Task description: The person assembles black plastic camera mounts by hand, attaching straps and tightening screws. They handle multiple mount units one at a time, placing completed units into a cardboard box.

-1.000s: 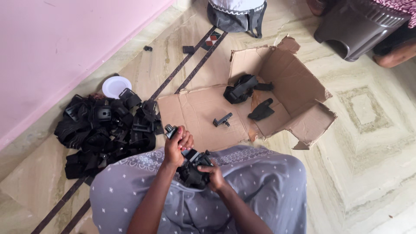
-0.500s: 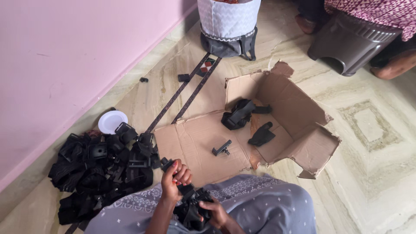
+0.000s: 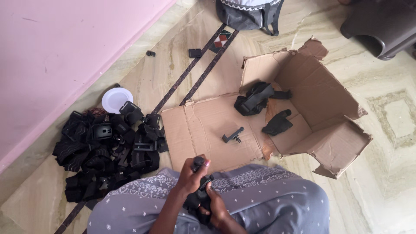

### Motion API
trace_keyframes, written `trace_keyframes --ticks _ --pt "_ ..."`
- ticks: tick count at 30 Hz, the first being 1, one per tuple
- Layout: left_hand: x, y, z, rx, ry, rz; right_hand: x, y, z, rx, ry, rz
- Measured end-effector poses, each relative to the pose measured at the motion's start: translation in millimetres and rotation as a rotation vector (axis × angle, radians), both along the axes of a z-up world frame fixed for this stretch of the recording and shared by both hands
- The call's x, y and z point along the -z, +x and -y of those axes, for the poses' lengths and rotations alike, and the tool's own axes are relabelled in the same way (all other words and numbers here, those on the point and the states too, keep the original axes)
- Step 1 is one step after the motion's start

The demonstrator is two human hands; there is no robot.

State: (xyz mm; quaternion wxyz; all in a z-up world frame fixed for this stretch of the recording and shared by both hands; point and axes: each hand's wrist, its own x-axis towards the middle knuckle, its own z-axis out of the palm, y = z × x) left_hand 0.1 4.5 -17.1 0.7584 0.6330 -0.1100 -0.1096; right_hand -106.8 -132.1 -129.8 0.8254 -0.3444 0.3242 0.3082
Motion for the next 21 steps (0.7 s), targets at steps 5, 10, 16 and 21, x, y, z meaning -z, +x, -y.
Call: trace_keyframes --ticks 5,10,16,21 --pt "3 1 21 0.123 0.342 0.139 -2 4 3 0.028 0.061 -0.069" --pt "2 16 20 -0.225 -0.070 0.064 -41 15 -3 0.034 -0.001 -0.002" --pt "32 18 20 -0.292 -0.178 -0.417 -74 35 -2 -0.019 -0.286 0.311" --pt "45 15 17 -0.333 -0.073 -0.336 -83 31 4 -0.136 -0.338 0.321"
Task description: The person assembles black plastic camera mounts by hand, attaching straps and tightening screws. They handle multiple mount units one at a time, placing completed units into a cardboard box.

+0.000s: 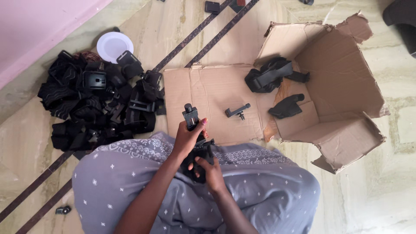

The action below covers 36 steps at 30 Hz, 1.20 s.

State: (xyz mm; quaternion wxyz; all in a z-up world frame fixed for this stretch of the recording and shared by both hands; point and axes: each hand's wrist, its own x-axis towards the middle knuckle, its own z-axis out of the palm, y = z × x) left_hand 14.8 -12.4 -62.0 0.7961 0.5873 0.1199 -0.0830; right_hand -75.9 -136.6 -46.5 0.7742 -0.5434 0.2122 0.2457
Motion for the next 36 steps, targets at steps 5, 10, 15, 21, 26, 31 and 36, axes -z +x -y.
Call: trace_keyframes --ticks 5,10,15,21,26,31,36 --pt "-6 -1 -1 0.088 -0.144 -0.021 -3 -5 -3 -0.100 0.203 0.005" --pt "-15 0 -2 0.222 -0.326 -0.041 1 -2 9 -0.107 0.274 0.004" --pt "-17 -8 -8 0.355 -0.444 0.064 8 -19 13 -0.191 0.259 0.018" --pt "-16 -12 -8 0.446 -0.573 0.109 6 -23 20 -0.218 0.324 -0.134" --pt "-21 -15 -8 0.515 -0.669 0.099 -4 -24 27 -0.313 0.382 -0.110" --pt "-22 -17 -9 0.639 -0.763 0.098 -3 -20 36 -0.523 0.371 -0.044" --pt "-32 -13 -8 0.700 -0.704 0.080 2 -17 32 -0.630 0.466 0.006"
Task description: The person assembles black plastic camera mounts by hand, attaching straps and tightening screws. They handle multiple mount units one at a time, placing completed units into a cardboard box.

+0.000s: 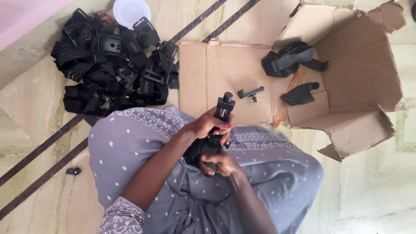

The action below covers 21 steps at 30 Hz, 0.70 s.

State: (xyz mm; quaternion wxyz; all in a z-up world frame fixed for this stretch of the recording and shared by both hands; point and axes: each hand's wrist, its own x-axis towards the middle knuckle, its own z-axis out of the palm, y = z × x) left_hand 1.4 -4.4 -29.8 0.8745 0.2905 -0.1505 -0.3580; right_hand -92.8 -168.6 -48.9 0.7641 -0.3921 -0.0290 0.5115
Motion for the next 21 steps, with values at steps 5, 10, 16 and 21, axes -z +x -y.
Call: trace_keyframes --ticks 5,10,16,21 --pt "-16 4 -2 -0.183 0.035 0.035 -7 13 9 0.094 -0.029 -0.048" --pt "-16 -25 6 0.002 0.141 0.202 -22 10 27 0.238 -0.029 0.034" --pt "-10 -53 10 -0.117 0.471 0.311 -31 1 31 0.354 -0.352 0.217" --pt "-13 -62 10 -0.325 0.775 0.205 -28 22 73 0.319 -0.729 0.571"
